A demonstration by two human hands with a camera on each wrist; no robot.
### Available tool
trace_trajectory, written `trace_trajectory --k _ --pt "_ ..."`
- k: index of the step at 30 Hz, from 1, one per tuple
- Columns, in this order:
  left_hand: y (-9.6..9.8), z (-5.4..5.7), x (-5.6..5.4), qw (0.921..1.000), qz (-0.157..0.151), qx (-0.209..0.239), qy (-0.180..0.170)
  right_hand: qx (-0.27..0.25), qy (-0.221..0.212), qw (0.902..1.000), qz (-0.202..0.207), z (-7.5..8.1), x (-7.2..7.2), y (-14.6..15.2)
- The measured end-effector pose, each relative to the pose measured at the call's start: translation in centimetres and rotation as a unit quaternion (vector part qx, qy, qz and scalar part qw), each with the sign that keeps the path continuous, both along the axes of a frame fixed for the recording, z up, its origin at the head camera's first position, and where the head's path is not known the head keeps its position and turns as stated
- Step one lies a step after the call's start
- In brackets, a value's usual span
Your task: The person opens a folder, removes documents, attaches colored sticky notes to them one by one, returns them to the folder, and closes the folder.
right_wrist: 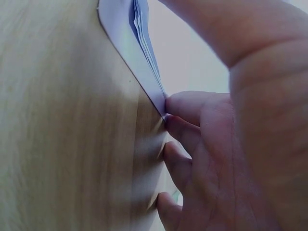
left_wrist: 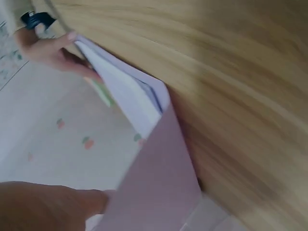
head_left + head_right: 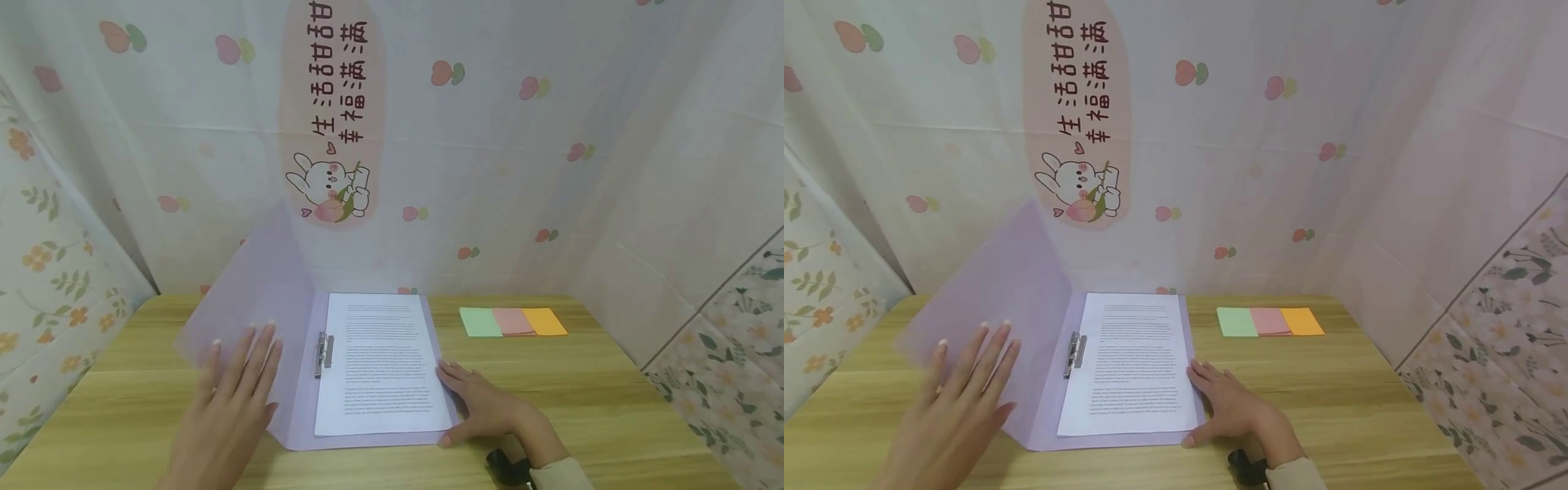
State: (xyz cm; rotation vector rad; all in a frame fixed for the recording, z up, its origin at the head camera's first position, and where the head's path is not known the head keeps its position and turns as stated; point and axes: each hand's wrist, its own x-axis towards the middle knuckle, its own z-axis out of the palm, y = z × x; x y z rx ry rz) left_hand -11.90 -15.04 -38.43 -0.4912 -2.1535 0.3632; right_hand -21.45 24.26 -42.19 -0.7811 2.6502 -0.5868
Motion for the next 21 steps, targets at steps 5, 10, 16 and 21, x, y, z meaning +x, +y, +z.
trace_trajectory --k 5,10,16,21 --pt "-0.7 -0.7 0.3 0.9973 0.039 0.051 -0.036 0.007 -0.011 0.9999 -0.01 0.0 -0.1 -0.1" --pt "-1.9 -2.2 0.5 0.9906 0.055 0.109 -0.062 0.008 -0.017 0.9997 -0.017 0.0 -0.1 -0.1" --pt "-3.2 -4.1 1.1 0.9747 0.109 0.154 -0.12 0.002 -0.01 0.9999 -0.008 0.0 -0.2 -0.2" --pt "-3.8 -5.1 1.3 0.9492 0.155 0.185 -0.202 0.003 -0.014 0.9998 -0.013 0.0 -0.1 -0.2"
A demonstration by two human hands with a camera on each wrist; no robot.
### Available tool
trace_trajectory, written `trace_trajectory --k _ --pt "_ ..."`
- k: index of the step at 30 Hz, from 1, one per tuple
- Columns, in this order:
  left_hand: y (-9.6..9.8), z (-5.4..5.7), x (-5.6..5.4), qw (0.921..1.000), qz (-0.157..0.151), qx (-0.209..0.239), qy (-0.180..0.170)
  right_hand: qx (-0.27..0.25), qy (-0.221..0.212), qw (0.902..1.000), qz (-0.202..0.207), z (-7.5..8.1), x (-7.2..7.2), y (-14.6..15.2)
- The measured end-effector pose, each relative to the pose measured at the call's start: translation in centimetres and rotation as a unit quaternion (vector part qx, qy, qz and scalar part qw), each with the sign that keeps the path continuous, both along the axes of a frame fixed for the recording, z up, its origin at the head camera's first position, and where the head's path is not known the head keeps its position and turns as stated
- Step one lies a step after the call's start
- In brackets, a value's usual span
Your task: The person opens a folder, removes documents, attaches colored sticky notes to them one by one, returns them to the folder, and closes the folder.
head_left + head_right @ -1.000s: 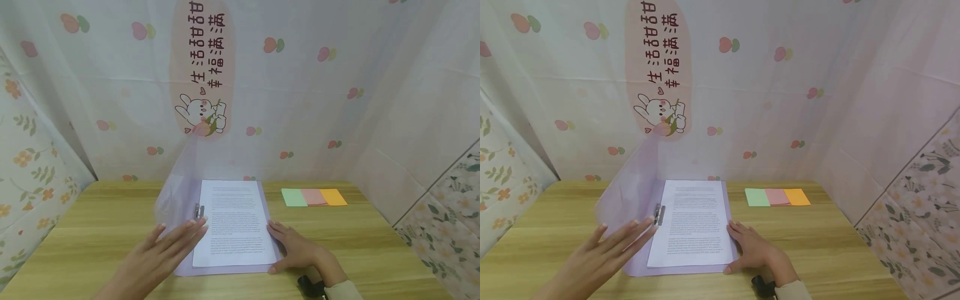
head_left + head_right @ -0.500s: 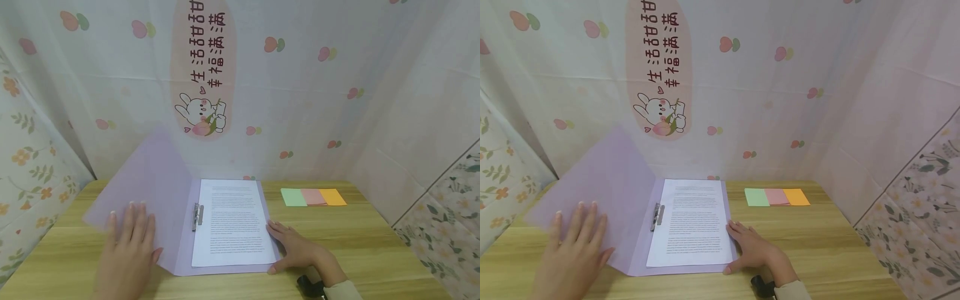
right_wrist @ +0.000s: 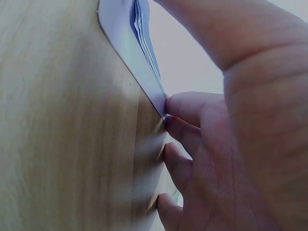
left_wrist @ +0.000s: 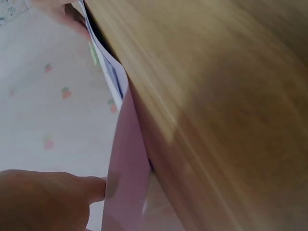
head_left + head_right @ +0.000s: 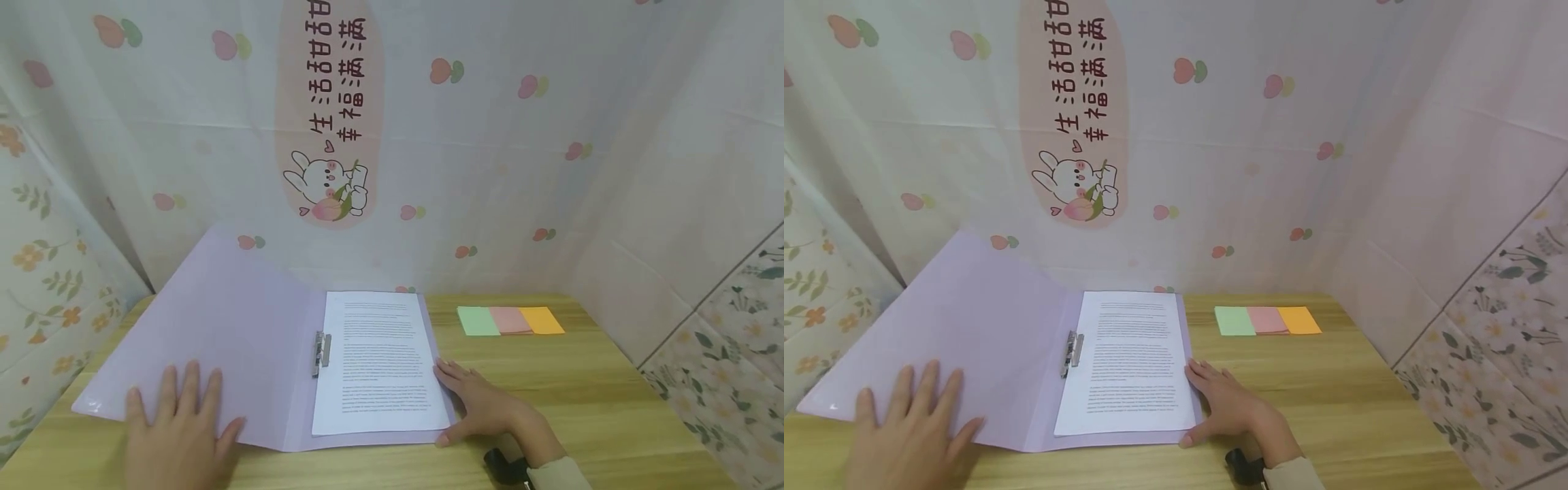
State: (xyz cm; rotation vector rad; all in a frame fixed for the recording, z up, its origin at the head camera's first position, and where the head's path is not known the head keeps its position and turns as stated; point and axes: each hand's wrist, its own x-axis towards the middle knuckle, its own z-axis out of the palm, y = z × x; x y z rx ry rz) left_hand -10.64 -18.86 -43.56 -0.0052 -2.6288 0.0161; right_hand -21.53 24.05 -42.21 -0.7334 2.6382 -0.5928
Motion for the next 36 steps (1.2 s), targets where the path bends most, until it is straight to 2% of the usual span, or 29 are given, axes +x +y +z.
trace_trajectory --k 6,14,18,24,28,36 --pt "-0.8 -0.9 -0.1 0.9971 0.032 0.025 -0.065 0.0 0.006 0.9999 0.008 0.1 0.0 -0.2" --pt "-1.7 -1.1 -0.8 0.9856 0.03 0.04 -0.161 -0.001 -0.002 1.0 -0.003 0.3 0.3 0.0" --pt "-2.2 -1.3 -1.2 0.9765 0.028 0.052 -0.207 -0.004 -0.003 1.0 -0.004 0.3 0.3 -0.1" --pt "-3.3 -1.4 -2.2 0.9565 0.019 0.083 -0.279 -0.009 0.0 1.0 -0.003 0.1 0.3 0.0" --pt "-3.5 -1.3 -2.7 0.9527 0.011 0.079 -0.293 -0.007 0.002 1.0 -0.003 0.0 0.2 0.1" --pt "-3.0 0.0 -3.4 0.9629 -0.021 0.05 -0.264 -0.001 0.006 1.0 0.001 -0.1 0.1 0.2"
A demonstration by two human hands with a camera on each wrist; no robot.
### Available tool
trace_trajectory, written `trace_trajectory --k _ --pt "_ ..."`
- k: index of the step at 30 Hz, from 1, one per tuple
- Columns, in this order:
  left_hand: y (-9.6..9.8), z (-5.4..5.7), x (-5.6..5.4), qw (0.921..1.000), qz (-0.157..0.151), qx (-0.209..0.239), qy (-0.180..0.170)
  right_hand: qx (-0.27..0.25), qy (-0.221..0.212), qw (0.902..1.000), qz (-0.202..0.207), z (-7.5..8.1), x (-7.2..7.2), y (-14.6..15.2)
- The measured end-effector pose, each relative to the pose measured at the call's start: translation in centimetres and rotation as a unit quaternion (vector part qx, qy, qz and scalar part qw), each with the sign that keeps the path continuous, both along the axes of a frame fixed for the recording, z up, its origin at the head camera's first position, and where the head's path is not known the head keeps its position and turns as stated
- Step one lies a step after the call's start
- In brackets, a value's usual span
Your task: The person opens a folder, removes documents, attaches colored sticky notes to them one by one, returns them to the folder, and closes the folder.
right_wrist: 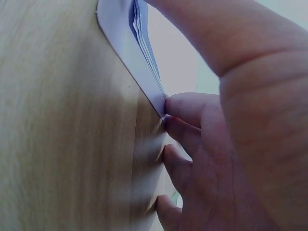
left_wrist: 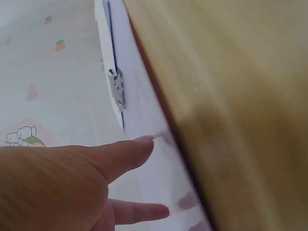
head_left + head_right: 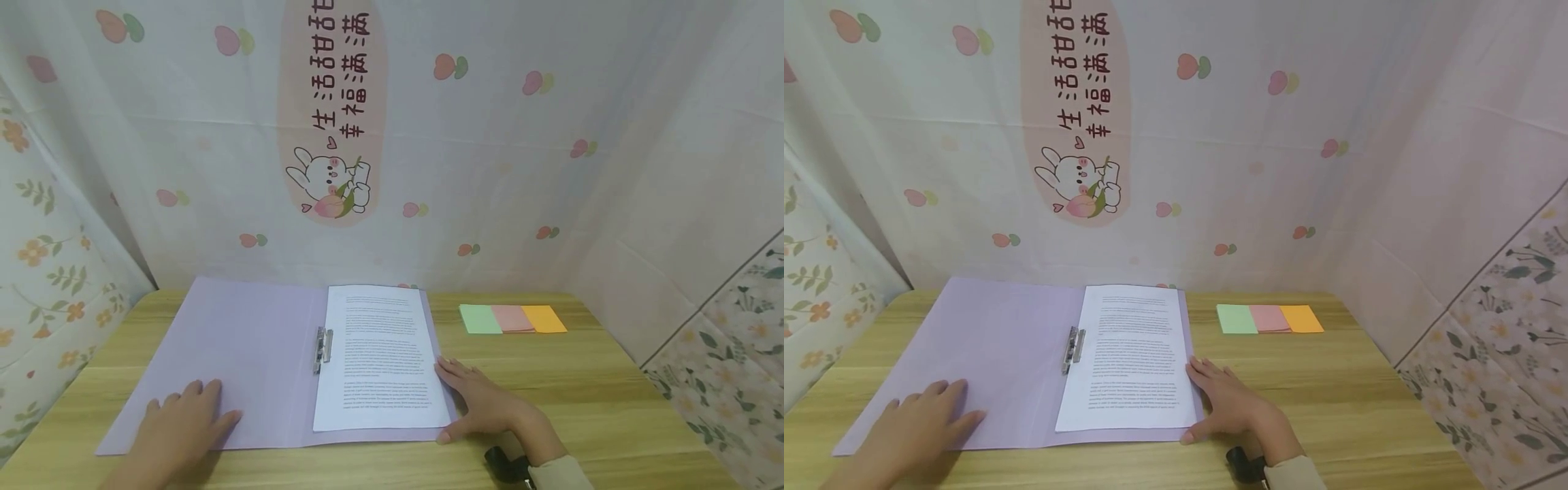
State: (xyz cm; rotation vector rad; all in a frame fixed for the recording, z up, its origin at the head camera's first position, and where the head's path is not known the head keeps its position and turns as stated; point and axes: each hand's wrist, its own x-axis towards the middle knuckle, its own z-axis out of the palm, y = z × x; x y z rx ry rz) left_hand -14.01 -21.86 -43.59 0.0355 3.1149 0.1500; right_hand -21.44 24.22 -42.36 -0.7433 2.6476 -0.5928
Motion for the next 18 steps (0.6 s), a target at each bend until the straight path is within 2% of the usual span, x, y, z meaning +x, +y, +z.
trace_trajectory --k 4,7,12,15,18 --pt "0.5 0.7 -1.1 0.9997 -0.019 0.01 0.014 0.001 -0.001 1.0 0.001 0.1 0.0 0.0" --pt "0.7 1.3 -2.2 0.998 -0.049 0.039 0.012 -0.001 -0.003 1.0 0.002 0.1 -0.1 -0.1" --pt "1.5 2.2 -4.5 0.9902 -0.101 0.091 -0.033 0.004 -0.003 1.0 -0.002 0.0 -0.1 -0.1" --pt "2.5 2.5 -5.7 0.9864 -0.106 0.111 -0.06 0.005 -0.003 1.0 -0.006 -0.1 -0.1 0.0" --pt "3.7 2.5 -6.1 0.9843 -0.095 0.128 -0.075 0.002 -0.003 1.0 -0.003 0.0 -0.1 -0.1"
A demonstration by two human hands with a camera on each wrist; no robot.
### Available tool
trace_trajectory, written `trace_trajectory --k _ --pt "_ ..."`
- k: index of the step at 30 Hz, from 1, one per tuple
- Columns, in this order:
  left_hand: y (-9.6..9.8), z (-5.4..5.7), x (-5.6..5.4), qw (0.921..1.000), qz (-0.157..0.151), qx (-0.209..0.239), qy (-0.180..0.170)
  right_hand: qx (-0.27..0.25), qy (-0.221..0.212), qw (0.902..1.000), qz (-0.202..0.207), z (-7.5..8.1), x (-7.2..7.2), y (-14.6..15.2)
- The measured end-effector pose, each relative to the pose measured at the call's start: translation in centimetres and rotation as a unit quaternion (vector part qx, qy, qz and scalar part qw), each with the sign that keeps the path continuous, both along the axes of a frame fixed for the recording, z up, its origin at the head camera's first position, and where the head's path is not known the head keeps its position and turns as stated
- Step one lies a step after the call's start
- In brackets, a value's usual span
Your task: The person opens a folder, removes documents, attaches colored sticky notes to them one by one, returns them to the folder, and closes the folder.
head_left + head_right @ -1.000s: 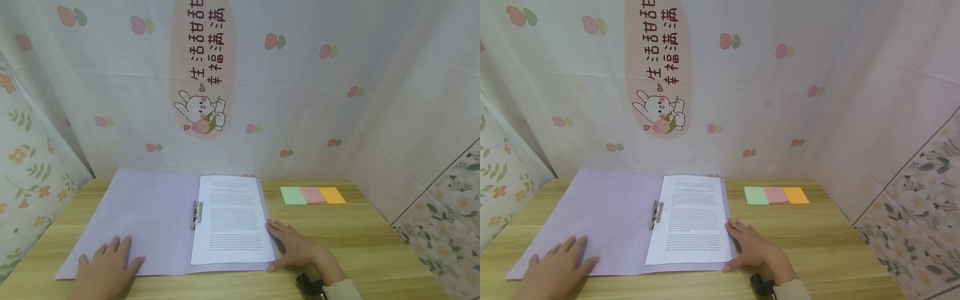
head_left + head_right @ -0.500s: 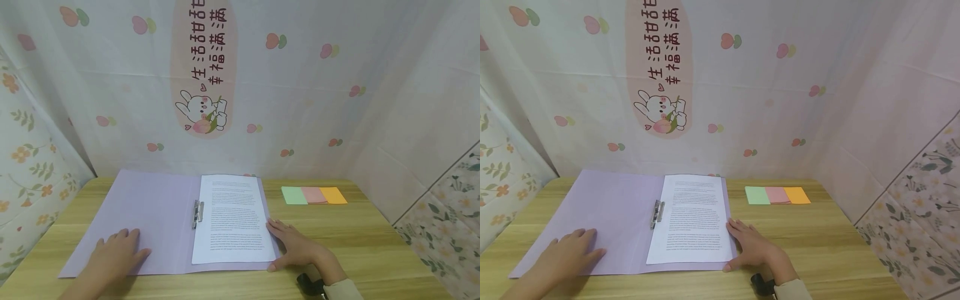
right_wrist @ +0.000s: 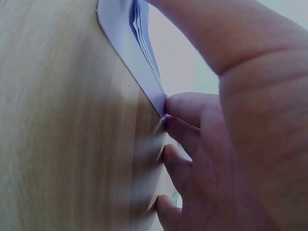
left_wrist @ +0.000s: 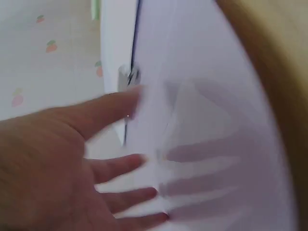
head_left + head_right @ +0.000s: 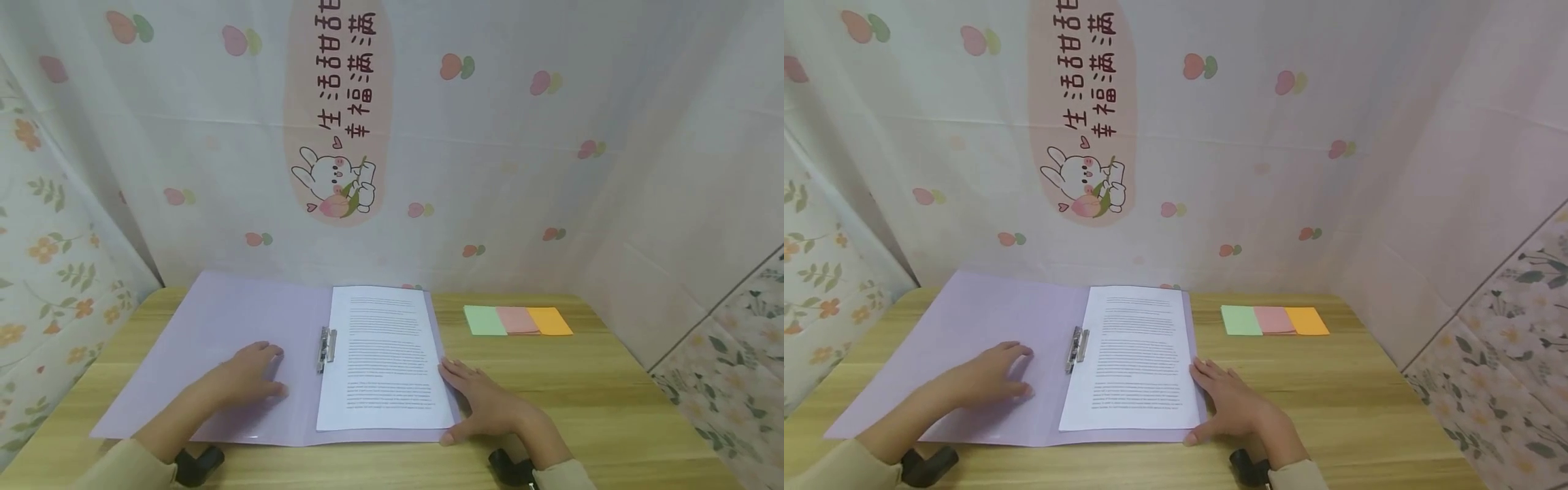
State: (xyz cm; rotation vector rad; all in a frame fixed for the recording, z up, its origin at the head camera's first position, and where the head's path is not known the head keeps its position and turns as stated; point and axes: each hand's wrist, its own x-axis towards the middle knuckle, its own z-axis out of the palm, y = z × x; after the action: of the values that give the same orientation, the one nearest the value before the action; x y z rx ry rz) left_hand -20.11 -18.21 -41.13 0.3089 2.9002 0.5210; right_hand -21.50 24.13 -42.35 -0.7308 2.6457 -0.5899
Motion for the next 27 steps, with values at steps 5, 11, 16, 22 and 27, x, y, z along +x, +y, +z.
trace_trajectory --k 5,11,16,22,27 --pt "1.4 -0.9 1.5 0.9999 -0.007 -0.003 -0.011 -0.001 0.001 1.0 0.006 -0.1 0.1 -0.3" --pt "1.9 -2.3 3.4 0.9983 -0.036 -0.018 0.043 -0.002 0.012 0.9998 0.015 0.1 0.0 -0.1" --pt "2.4 -2.8 3.4 0.9984 -0.031 -0.021 0.043 -0.003 0.015 0.9998 0.014 0.0 -0.1 0.1" --pt "2.9 -2.6 3.1 0.9985 -0.031 -0.034 0.031 0.004 0.006 1.0 0.001 -0.3 -0.1 0.0" --pt "3.1 -2.6 2.8 0.9978 -0.028 -0.049 0.033 0.008 0.003 0.9999 -0.005 -0.4 -0.1 -0.1"
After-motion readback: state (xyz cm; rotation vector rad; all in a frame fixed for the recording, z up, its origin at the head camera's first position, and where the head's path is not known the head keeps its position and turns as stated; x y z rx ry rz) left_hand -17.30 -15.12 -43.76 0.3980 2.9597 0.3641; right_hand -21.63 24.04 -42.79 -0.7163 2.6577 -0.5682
